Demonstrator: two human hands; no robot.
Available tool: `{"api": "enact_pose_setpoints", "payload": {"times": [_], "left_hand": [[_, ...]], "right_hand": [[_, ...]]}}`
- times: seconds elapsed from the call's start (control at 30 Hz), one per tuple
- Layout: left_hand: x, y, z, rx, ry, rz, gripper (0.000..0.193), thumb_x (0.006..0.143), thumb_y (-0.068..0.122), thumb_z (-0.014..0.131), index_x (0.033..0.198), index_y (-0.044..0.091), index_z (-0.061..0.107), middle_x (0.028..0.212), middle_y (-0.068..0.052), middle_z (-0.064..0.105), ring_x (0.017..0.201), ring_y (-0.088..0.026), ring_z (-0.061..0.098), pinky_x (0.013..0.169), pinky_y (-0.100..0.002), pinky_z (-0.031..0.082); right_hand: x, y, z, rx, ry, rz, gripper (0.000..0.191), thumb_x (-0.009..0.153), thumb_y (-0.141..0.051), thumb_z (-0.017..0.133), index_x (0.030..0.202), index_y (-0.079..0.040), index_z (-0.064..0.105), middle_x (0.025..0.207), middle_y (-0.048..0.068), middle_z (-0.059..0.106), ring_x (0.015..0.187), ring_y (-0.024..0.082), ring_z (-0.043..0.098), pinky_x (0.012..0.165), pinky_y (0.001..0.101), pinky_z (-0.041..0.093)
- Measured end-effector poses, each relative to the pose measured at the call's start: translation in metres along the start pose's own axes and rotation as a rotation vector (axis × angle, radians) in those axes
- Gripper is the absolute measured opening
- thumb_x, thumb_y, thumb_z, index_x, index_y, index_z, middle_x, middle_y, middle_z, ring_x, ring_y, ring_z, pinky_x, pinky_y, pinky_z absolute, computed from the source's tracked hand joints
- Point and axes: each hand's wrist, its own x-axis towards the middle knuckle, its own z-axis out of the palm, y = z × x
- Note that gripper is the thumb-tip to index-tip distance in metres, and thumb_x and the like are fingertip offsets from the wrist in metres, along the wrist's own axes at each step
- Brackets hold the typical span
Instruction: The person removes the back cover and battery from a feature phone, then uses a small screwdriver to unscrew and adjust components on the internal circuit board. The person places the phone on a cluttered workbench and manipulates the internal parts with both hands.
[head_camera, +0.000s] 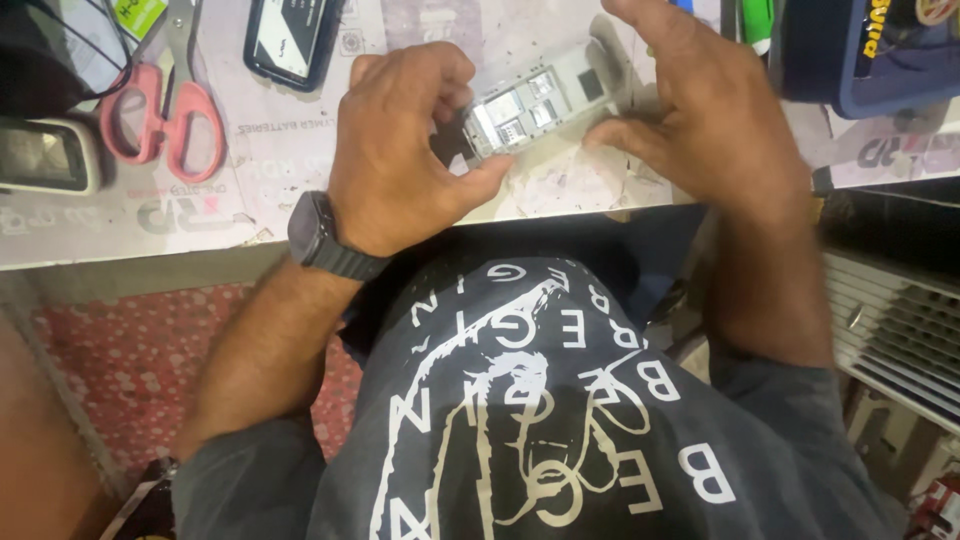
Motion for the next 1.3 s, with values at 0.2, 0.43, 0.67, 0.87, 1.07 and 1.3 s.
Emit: {"api": "enact_pose_setpoints", "payload": {"times": [0.2,0.43,0.67,0.87,1.07,1.3], "left_hand": [[0.000,-0.001,-0.006,-0.098,-0.049,0.037,0.064,0.076,0.022,0.100,0.116,0.011,0.052,0.105,-0.003,0.067,0.092,-0.019,0.065,0.092,-0.036,0.048],[-0.004,0.000,-0.006,-0.217,-0.124,0.089,0.067,0.078,0.020,0.098,0.123,0.009,0.050,0.102,-0.001,0.067,0.092,-0.019,0.066,0.096,-0.036,0.046],[0.000,0.006,-0.007,-0.195,-0.129,0.155,0.066,0.077,0.019,0.096,0.123,0.009,0.051,0.103,-0.002,0.065,0.092,-0.022,0.062,0.095,-0.038,0.041],[0.003,0.013,-0.010,-0.198,-0.126,0.161,0.066,0.077,0.018,0.097,0.123,0.008,0.051,0.102,-0.002,0.063,0.091,-0.024,0.060,0.093,-0.041,0.041],[0.002,0.013,-0.010,-0.185,-0.122,0.171,0.065,0.077,0.018,0.097,0.123,0.006,0.052,0.099,-0.005,0.062,0.089,-0.025,0.059,0.091,-0.043,0.040],[0.001,0.013,-0.006,-0.155,-0.146,0.142,0.061,0.085,0.020,0.096,0.123,0.007,0.051,0.095,-0.002,0.062,0.088,-0.021,0.061,0.092,-0.041,0.039]], "right_hand": [[-0.008,-0.002,-0.008,0.160,-0.013,-0.037,0.077,0.088,-0.007,0.093,0.149,-0.013,0.048,0.116,0.011,0.071,0.074,0.010,0.058,0.063,0.0223,0.047],[-0.036,-0.009,-0.012,0.529,-0.053,0.078,0.071,0.080,-0.017,0.092,0.138,-0.003,0.054,0.080,0.001,0.064,0.062,0.001,0.053,0.051,0.0183,0.035],[-0.053,-0.029,-0.007,0.607,0.046,0.365,0.064,0.081,-0.019,0.093,0.133,-0.003,0.058,0.073,-0.003,0.060,0.059,0.000,0.049,0.053,0.0194,0.030],[-0.056,-0.024,-0.006,0.577,0.037,0.333,0.065,0.079,-0.022,0.092,0.132,-0.004,0.057,0.073,-0.004,0.059,0.056,0.000,0.049,0.051,0.0189,0.029],[-0.061,-0.015,-0.005,0.496,0.018,0.272,0.066,0.083,-0.023,0.093,0.134,-0.004,0.057,0.071,-0.002,0.061,0.056,0.001,0.050,0.050,0.0193,0.030],[-0.059,-0.012,-0.003,0.409,0.061,0.122,0.060,0.088,-0.023,0.091,0.133,-0.003,0.056,0.090,0.008,0.072,0.059,0.002,0.058,0.047,0.0173,0.040]]}}
